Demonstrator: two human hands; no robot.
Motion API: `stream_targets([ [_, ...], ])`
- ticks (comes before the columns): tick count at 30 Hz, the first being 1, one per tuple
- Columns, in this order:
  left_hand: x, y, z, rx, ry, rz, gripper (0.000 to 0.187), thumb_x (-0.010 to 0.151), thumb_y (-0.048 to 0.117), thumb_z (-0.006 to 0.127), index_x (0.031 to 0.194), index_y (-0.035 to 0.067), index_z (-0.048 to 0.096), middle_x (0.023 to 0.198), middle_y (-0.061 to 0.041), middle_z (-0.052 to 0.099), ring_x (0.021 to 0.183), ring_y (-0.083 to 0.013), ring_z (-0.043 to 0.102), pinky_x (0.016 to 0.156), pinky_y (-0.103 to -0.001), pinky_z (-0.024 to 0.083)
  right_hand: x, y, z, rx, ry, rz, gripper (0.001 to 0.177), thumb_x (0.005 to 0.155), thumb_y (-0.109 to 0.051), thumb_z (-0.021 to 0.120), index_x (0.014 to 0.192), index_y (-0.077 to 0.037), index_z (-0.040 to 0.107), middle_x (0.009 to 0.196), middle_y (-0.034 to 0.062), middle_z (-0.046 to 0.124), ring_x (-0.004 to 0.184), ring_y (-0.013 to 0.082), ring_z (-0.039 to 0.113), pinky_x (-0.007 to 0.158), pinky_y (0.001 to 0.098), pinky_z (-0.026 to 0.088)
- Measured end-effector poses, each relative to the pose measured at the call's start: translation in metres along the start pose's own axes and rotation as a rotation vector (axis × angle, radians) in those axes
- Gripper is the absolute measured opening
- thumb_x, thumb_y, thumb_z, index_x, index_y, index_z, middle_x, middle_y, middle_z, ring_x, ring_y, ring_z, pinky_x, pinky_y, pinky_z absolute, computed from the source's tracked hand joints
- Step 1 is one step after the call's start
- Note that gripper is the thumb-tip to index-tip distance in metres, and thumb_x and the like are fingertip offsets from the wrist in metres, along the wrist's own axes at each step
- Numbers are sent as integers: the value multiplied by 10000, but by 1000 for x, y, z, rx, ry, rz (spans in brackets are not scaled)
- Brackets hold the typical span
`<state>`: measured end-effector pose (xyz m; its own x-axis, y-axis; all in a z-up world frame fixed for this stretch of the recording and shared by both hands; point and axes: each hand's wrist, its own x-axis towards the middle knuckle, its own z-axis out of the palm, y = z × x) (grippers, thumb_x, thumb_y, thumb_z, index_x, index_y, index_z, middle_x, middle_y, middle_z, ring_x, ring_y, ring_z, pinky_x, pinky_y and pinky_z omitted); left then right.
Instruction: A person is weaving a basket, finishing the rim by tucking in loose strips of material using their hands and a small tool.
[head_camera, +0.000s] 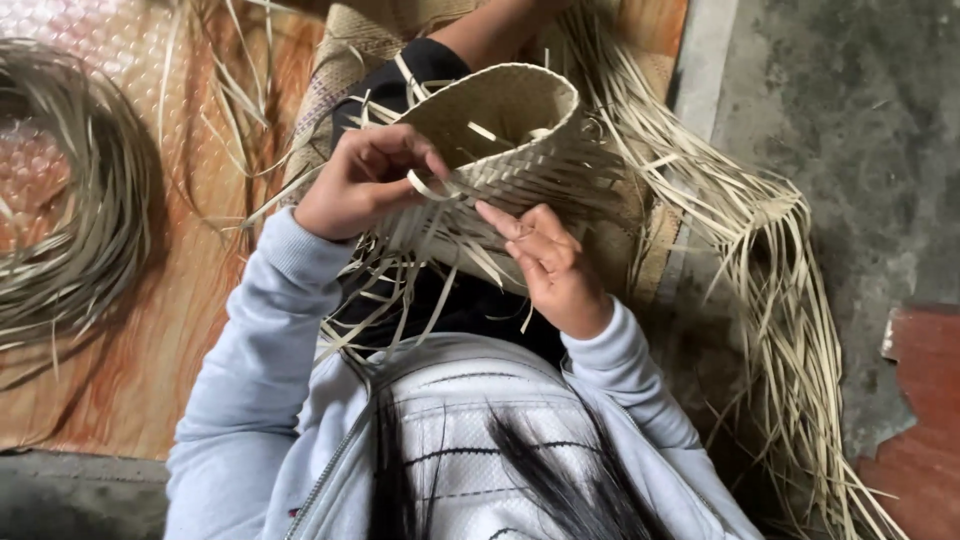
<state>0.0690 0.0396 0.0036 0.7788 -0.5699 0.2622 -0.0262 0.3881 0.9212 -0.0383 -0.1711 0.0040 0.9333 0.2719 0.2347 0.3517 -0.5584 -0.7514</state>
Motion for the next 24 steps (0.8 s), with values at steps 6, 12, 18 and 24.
stream_targets([
  [6, -11, 15, 15, 198, -12, -36, 151, 698, -52, 637, 838, -5, 601, 602, -53, 537, 527, -73, 403, 505, -182, 310, -6, -10, -16, -37, -12, 16, 347, 872, -68, 453, 1191, -144, 568, 747, 41, 471, 572, 189, 510, 579, 273, 461],
  [12, -13, 8, 29, 445, 49, 144, 239, 696, 112, 761, 758, 38, 543, 646, -86, 555, 512, -126, 395, 486, -246, 312, -1, -31, -20, -113, 81, -9, 320, 855, -57, 502, 1152, -130, 595, 767, 45, 491, 586, 188, 521, 584, 273, 464],
  [18, -9, 12, 43, 479, 121, 188, 193, 699, 28, 730, 715, 42, 538, 607, -84, 580, 448, -118, 357, 446, -231, 286, -17, -9, -23, -105, 80, -31, 308, 867, -67, 477, 1149, -110, 594, 753, 56, 478, 578, 213, 519, 569, 288, 457],
  [24, -9, 13, 25, 308, 90, 139, 141, 755, 47, 706, 811, 47, 576, 669, -65, 598, 547, -84, 446, 525, -198, 333, -35, -5, -48, -132, 78, -4, 227, 858, -15, 467, 1048, -11, 592, 808, 132, 505, 708, 297, 546, 655, 385, 453],
])
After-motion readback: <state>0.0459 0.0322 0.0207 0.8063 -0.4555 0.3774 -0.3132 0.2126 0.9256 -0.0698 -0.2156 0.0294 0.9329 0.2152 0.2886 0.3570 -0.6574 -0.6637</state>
